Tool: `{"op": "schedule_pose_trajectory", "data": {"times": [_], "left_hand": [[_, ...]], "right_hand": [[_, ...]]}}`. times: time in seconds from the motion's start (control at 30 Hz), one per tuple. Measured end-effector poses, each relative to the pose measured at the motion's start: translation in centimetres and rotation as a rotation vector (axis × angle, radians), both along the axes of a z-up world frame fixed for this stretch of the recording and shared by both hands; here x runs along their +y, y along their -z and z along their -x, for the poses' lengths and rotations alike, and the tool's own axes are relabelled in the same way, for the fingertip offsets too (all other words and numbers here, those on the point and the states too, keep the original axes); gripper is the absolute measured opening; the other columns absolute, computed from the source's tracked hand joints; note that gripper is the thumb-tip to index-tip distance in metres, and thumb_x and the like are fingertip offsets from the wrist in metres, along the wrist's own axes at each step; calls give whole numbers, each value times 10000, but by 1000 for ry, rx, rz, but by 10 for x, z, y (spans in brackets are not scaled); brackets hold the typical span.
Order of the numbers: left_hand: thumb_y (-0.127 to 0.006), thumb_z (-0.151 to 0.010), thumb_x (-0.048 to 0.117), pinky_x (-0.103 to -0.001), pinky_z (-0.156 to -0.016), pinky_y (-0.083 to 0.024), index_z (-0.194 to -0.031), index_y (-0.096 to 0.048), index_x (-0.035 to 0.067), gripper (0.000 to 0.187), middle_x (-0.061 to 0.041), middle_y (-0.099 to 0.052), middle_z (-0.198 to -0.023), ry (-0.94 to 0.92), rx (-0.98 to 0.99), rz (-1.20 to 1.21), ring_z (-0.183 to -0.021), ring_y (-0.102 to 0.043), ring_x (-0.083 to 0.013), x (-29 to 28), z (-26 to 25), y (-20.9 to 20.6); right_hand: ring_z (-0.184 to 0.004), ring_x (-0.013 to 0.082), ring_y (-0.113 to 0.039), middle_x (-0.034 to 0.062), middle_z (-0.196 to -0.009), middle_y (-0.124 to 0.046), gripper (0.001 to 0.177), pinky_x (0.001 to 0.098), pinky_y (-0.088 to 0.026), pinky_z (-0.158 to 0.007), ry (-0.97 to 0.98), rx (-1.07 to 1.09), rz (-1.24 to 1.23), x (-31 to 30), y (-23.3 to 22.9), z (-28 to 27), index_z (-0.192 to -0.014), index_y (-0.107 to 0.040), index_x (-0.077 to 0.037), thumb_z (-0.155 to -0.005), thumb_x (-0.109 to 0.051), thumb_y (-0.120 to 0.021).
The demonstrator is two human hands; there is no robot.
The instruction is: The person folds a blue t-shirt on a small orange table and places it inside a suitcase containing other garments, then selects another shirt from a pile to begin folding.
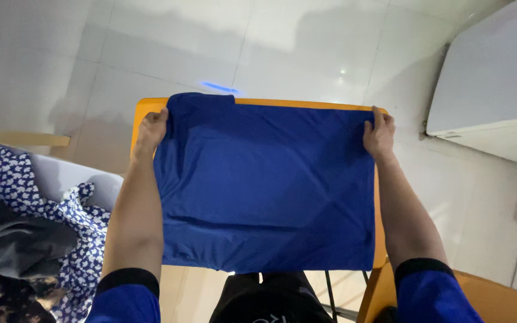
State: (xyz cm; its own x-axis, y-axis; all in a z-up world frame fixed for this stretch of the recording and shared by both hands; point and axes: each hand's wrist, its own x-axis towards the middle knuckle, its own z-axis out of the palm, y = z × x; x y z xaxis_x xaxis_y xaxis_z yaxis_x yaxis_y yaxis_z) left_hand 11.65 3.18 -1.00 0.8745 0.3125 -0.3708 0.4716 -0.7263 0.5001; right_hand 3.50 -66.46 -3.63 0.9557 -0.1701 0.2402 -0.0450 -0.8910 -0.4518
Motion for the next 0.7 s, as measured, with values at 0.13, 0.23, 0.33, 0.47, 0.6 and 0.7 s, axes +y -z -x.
{"op": "schedule_pose_trajectory", "data": {"times": [0.13, 0.23, 0.33, 0.47, 0.6, 0.7], "left_hand": [[-474, -1032, 569, -448, -1014, -473, -1264, -639, -31, 664, -228, -670, -1241, -104, 33, 224, -1205, -622, -366, 0, -16, 2], [-510, -1033, 536, -511, -984, -469, -1250, -668, -44, 639, -252, -664, -1223, -159, 167, 306, -1185, -635, -429, 0, -24, -11], [-548, -1057, 499, -533, -930, -469, -1203, -686, -54, 588, -261, -668, -1151, -95, 70, 248, -1112, -633, -461, 10, -27, 4], [-544, -1060, 447, -520, -810, -528, -1091, -659, -10, 473, -234, -723, -967, -20, -266, -127, -922, -692, -444, 33, -32, 40], [-503, -1069, 452, -522, -837, -524, -1073, -677, 34, 453, -226, -725, -1006, -60, -288, -118, -949, -689, -447, 34, -29, 49], [-406, -1102, 315, -566, -686, -499, -1292, -678, 22, 442, -291, -698, -1098, 458, -454, -424, -879, -660, -504, 33, -17, 42]], "right_hand": [[-1072, 428, -680, 287, -1104, -688, 450, 456, -538, -978, 103, 389, -165, -13, -15, -33, -1432, -594, -60, -1032, -250, -674], [-1022, 409, -674, 271, -1068, -704, 398, 461, -523, -888, 107, 459, -138, -18, -20, -48, -1238, -641, -8, -947, -259, -744], [-999, 390, -696, 247, -1059, -717, 347, 452, -543, -882, 94, 542, -117, -23, -9, -58, -1167, -671, -10, -928, -251, -745], [-1049, 406, -680, 233, -1083, -722, 240, 477, -529, -927, 165, 357, -27, -36, 4, -55, -1090, -710, -17, -986, -233, -721], [-1027, 428, -639, 228, -1063, -670, 271, 506, -508, -900, 194, 265, 16, -29, 5, -49, -1126, -679, -22, -978, -240, -739], [-1015, 420, -624, 237, -1087, -632, 360, 505, -508, -887, 197, 173, -44, -22, 0, -34, -1223, -615, -4, -982, -238, -746]]}}
